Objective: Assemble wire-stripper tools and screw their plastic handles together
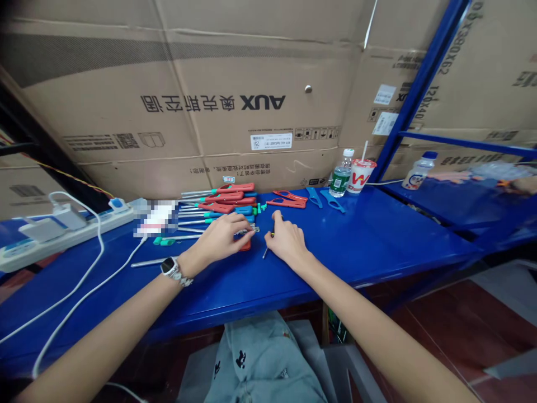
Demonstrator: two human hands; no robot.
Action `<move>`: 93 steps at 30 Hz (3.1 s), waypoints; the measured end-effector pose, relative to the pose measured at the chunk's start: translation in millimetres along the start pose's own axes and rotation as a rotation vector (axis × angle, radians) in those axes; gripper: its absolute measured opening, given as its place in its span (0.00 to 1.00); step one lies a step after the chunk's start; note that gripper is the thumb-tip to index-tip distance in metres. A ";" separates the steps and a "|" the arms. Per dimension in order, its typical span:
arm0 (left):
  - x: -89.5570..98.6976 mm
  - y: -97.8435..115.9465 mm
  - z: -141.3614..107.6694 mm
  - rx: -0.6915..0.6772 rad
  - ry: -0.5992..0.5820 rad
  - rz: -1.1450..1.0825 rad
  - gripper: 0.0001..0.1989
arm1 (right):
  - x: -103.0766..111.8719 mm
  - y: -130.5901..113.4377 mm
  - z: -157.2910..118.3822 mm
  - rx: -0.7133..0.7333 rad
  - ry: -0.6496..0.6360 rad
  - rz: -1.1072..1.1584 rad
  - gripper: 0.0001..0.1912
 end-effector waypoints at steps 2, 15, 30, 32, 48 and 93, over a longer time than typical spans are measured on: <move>-1.9 -0.8 4.8 0.004 0.028 -0.028 0.13 | 0.9 0.8 1.4 0.007 0.057 0.079 0.18; 57.5 -73.2 -68.7 0.360 0.318 -0.287 0.17 | -5.1 -78.4 37.7 0.199 -0.016 1.322 0.28; 85.4 -100.1 -109.9 0.599 0.554 -0.263 0.15 | -21.9 -161.2 57.2 0.367 -0.306 1.463 0.14; 84.8 -101.3 -110.9 0.605 0.559 -0.252 0.15 | -25.5 -168.8 54.5 0.420 -0.311 1.423 0.13; 78.1 -107.6 -115.2 0.689 0.473 -0.178 0.14 | -39.7 -182.3 44.3 0.476 -0.348 1.350 0.08; 25.4 -88.0 -46.2 0.290 -0.076 -0.044 0.07 | -23.9 -73.2 55.2 0.091 -0.226 1.555 0.12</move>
Point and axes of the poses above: each hand's wrist, its own z-axis towards the middle knuckle, its own x-axis out of the back of the hand, y = z × x, the point moved 4 cm from there along z, towards the middle knuckle, and after that the axes turned 6 degrees about -z, right-handed, at the moved point
